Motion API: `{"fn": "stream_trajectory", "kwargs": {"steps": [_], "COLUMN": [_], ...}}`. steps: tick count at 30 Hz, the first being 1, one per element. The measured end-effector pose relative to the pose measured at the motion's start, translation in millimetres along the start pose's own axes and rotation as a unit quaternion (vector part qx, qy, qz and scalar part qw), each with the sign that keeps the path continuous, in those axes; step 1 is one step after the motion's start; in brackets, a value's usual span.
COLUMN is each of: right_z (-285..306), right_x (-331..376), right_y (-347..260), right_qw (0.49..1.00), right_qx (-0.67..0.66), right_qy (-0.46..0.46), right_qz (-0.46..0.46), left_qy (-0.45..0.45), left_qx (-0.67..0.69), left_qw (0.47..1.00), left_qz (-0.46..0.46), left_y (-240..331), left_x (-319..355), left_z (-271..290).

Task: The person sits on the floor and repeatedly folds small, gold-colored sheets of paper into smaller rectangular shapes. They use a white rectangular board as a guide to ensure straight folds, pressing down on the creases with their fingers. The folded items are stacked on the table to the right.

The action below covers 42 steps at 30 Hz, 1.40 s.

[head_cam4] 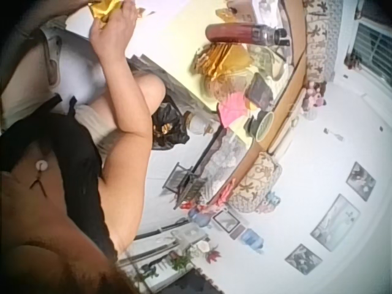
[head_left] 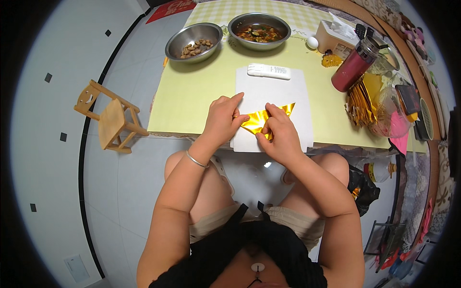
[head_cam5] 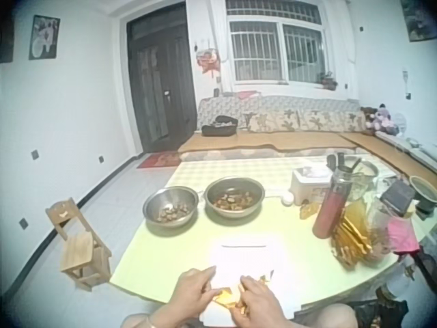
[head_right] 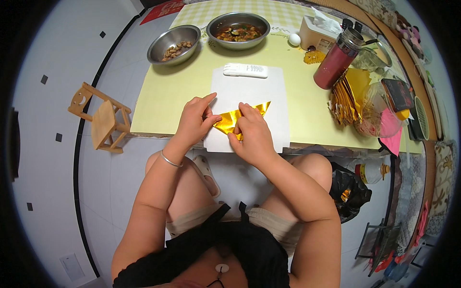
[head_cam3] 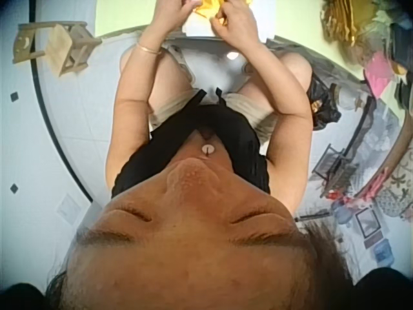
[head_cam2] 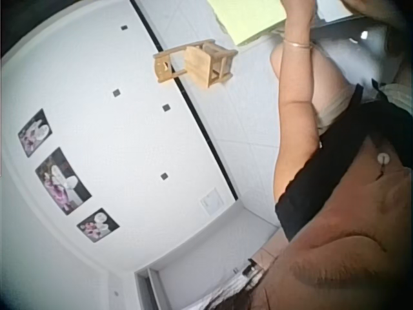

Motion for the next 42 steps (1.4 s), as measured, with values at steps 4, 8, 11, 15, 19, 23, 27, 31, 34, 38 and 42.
{"fn": "stream_trajectory", "kwargs": {"steps": [4,8,11,15,19,23,27,31,34,38,42], "right_z": [0,-2,-5,-6,-6,9,29,28,28,39,39], "right_x": [1,1,2,2,2,-1,-16,-28,-31,-38,-33], "right_y": [-1,-3,-3,-4,-3,11,40,48,54,44,31], "right_qw": [1.0,0.999,0.998,0.996,0.997,1.0,0.999,0.991,0.992,0.988,0.975], "right_qx": [0.012,0.033,0.052,0.08,0.064,-0.014,0.017,0.127,0.101,0.091,0.137], "right_qy": [-0.017,-0.028,-0.029,-0.028,-0.039,-0.014,-0.012,-0.045,-0.069,-0.124,-0.145], "right_qz": [-0.005,0.015,0.021,0.019,0.031,-0.008,-0.034,0.007,0.016,0.019,0.095], "left_qy": [0.007,0.011,0.039,0.113,0.045,0.009,0.027,0.122,0.102,0.007,0.014], "left_qx": [-0.01,-0.018,-0.046,-0.144,-0.167,-0.153,-0.152,-0.193,-0.179,-0.185,-0.238], "left_qw": [1.0,1.0,0.998,0.977,0.977,0.987,0.988,0.973,0.979,0.982,0.965], "left_qz": [-0.006,-0.004,-0.02,-0.112,-0.123,-0.05,-0.007,-0.006,0.002,-0.023,-0.11], "left_y": [2,2,5,31,41,46,43,37,36,51,60], "left_x": [0,-1,0,4,25,23,6,0,-8,-13,-6], "left_z": [0,-2,-2,5,-15,-11,-10,-8,-7,-7,-22]}}
Point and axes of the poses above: each hand's wrist, its own x-axis away from the middle knuckle, its own z-axis out of the back of the hand, y = z × x, the point moved 6 cm from there along -x, towards the middle knuckle, and after that the axes turned 7 degrees about -y, right-handed, at the moved point
